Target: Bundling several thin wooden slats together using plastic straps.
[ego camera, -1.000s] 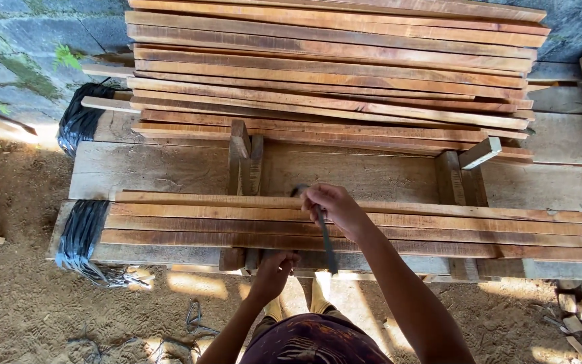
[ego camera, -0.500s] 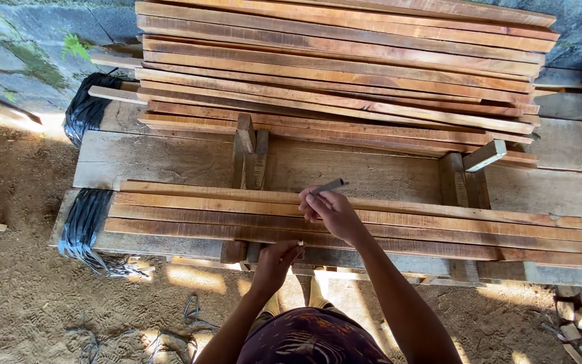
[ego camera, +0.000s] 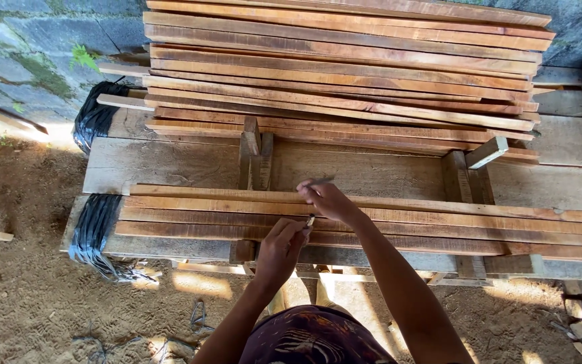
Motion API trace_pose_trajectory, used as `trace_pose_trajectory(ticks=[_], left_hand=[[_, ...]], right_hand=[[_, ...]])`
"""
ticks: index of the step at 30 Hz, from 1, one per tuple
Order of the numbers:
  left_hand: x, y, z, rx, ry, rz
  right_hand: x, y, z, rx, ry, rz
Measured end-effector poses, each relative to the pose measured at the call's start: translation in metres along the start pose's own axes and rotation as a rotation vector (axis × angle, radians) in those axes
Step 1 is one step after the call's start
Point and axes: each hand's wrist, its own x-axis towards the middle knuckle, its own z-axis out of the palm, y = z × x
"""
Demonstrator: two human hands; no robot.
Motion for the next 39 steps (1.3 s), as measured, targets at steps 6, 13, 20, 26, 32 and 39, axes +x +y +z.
trace_pose_trajectory(ticks=[6,13,20,26,32,39], left_hand=[[-0.022,-0.022,-0.010,0.199,-0.327,-0.077],[-0.016,-0.048,-0.009,0.137,-0.223,-0.040],[0.043,-0.008,-0.011,-0.005,-0.133,-0.058],[0.078,0.019,0.003,-0.137,-0.146,-0.141],[0.066,-0.004,0.035,-0.218,-0.121,-0.245],[0.081,-0.001,0.031,-0.242,-0.074,-0.264]], right_hand=[[0.016,-0.008,-0.006,0.174,0.195,-0.223],[-0.001,-0.036,-0.004,0.025,0.262,-0.238],[-0.015,-0.022,-0.010,-0.178,0.056,-0.103],[-0.014,-0.023,-0.014,0.221,0.151,0.006],[0.026,0.044,-0.021,0.411,0.216,-0.065],[0.017,0.014,-0.028,0.452,0.134,-0.174]])
